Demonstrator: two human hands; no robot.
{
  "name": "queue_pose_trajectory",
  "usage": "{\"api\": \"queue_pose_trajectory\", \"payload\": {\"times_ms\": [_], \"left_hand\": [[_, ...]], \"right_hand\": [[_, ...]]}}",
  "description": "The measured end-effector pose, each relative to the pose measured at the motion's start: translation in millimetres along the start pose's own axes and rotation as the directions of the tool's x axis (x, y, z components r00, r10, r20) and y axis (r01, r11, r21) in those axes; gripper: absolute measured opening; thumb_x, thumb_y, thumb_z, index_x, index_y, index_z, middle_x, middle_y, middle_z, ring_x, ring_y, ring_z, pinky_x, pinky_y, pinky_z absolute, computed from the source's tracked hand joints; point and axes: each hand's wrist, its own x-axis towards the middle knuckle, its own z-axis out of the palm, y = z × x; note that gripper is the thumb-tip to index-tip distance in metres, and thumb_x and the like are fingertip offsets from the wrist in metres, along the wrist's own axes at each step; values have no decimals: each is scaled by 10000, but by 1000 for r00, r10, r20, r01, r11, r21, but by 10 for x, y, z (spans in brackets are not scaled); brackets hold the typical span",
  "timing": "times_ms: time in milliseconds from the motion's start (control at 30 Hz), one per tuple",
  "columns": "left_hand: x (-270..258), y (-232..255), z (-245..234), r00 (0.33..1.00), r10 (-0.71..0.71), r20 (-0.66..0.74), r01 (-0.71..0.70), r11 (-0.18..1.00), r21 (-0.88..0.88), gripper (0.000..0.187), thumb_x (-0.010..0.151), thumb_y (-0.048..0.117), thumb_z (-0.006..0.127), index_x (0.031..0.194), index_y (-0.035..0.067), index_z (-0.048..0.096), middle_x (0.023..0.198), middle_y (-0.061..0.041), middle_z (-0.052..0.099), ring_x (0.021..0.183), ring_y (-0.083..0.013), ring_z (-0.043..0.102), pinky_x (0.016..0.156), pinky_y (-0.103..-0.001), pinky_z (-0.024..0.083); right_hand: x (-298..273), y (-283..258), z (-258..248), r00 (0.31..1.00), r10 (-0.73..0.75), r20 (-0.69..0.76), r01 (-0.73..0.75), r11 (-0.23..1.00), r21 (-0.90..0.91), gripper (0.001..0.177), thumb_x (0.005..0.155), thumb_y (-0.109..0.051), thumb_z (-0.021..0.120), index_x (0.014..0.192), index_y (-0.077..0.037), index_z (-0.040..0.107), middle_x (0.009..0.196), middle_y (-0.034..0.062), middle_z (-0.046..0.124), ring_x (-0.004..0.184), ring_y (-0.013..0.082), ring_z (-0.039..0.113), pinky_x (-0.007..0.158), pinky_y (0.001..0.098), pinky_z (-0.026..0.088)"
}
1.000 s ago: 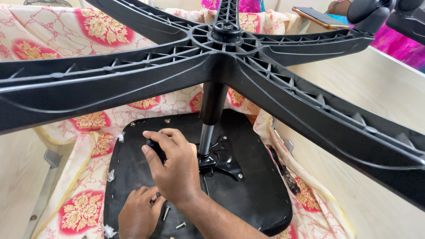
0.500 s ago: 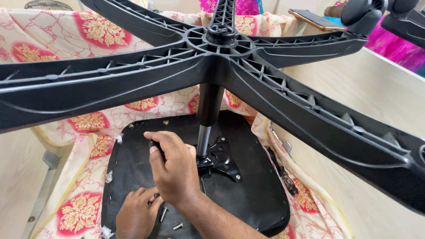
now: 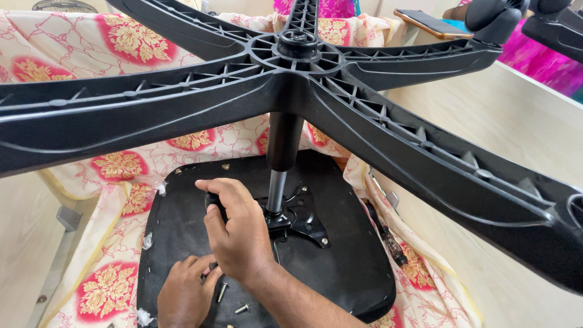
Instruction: The person uses a screwdriver to tighten screws on the underside of an office chair seat, securing the seat to the chair's base and gas lift. The person works on multiple screw locations around the central mounting plate.
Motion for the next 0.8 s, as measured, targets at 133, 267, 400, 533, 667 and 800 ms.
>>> {"api": "queue_pose_trajectory", "payload": {"times_ms": [133,267,400,533,667,800], "left_hand": [[-8,1,-1,1000,18,-17,-18,1000,4,212,785,317,772,966,209,760,837,16,710,860,-233,671,766,-405,564],[-11,-8,7,1000,21,-10,-21,1000,2,211,791,318,765,971,209,759,832,10,706,850,-241,665,768,-406,560],[-9,-7,12,999,24,-36,-25,1000,-5,237,778,310,768,990,205,761,834,2,705,855,-251,661,768,-412,557],[-4,2,2,998,33,-52,-34,999,-22,241,777,311,770,986,192,763,838,2,707,854,-252,662,766,-410,557],[-11,2,-1,1000,3,-16,-4,1000,-16,219,784,312,769,970,196,767,827,8,704,858,-240,665,770,-401,558],[-6,-34,28,999,34,-29,-34,999,0,218,777,292,772,960,175,751,835,12,701,857,-248,659,767,-401,555]], "right_hand": [[-6,-27,-28,978,-207,-15,201,965,-169,279,891,-85,712,1169,-58,698,1145,101,641,995,210,637,858,356,518],[-10,-43,-16,994,88,67,-80,991,-111,297,901,-225,742,1188,-149,745,1106,81,623,909,185,647,790,349,551],[-34,-29,-2,1000,3,-3,-4,984,-181,302,954,-209,661,1248,-160,706,1145,13,679,1020,176,612,965,388,401],[-28,0,9,998,-54,-26,48,976,-215,265,952,-194,659,1205,-161,731,1137,13,669,1073,161,589,992,370,357],[-14,-2,50,999,-40,-1,39,958,-285,269,923,-254,718,1177,-172,754,1101,34,645,1028,157,574,961,381,350],[-26,-6,82,999,22,31,-13,968,-252,306,970,-192,621,1266,-151,689,1140,-13,685,1000,141,579,986,387,336]]}}
